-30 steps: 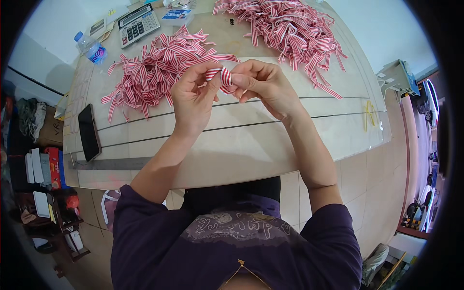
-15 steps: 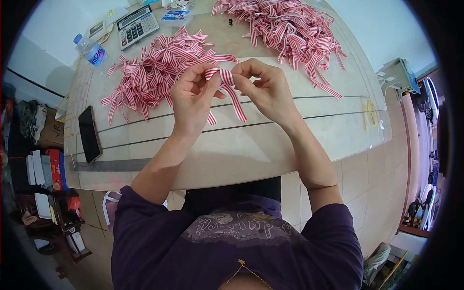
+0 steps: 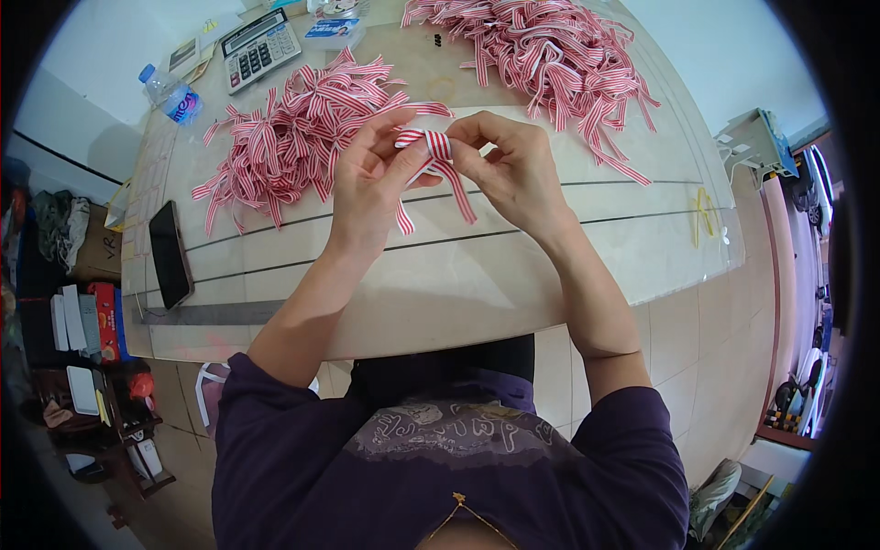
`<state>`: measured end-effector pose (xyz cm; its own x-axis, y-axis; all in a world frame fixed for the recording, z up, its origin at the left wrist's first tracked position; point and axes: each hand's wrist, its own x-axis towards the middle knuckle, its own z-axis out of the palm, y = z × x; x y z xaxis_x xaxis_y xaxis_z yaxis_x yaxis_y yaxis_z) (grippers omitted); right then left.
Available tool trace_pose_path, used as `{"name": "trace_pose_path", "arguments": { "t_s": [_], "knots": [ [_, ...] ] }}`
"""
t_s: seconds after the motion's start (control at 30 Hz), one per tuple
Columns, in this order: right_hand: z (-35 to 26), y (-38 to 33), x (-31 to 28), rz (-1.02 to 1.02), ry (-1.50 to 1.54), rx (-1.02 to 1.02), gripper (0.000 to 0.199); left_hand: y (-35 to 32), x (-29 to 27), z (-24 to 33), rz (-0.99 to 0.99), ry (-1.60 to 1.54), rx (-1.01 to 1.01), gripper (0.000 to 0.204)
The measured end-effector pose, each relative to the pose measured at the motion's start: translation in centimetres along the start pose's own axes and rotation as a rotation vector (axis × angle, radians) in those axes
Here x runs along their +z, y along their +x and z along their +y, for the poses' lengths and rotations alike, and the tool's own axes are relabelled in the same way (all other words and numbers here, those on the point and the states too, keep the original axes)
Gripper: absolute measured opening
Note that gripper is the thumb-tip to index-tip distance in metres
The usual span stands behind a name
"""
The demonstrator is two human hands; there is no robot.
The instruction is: The person folds and ties ribbons into bows by hand at a table.
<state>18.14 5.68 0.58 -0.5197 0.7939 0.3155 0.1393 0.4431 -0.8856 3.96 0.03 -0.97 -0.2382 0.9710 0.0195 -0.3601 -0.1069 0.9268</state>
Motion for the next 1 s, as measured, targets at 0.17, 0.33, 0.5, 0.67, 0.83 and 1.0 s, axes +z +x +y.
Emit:
{"name": "trace_pose_path", "arguments": {
  "t_s": [0.17,0.33,0.5,0.67,0.83,1.0],
  "knots": [
    [-0.2,0.2,0.2,-0.036,0.272,0.096,0.006,0.3,-1.1,-1.0,-0.044,-0.021,0.061,0.021],
    [0.0,0.4,0.6,-0.058,0.473,0.143,0.007,0.1,-1.8,-1.3,-0.061,-0.111,0.09,0.021],
    [0.1,0.4,1.4,-0.024,0.327,-0.002,0.009,0.3,-2.7,-1.2,-0.06,-0.117,0.103,0.018],
    [0.2,0.6,1.6,0.008,0.283,-0.008,0.009,0.5,-2.3,0.2,-0.031,-0.285,-0.074,0.016],
    [0.8,0.8,2.1,0.038,0.208,-0.086,0.009,0.4,-3.0,-0.3,0.018,-0.051,-0.061,0.019],
    [0.5,0.9,3.0,0.161,0.457,0.033,0.006,0.2,-2.9,-0.1,0.03,-0.009,0.017,0.019]
  ]
}}
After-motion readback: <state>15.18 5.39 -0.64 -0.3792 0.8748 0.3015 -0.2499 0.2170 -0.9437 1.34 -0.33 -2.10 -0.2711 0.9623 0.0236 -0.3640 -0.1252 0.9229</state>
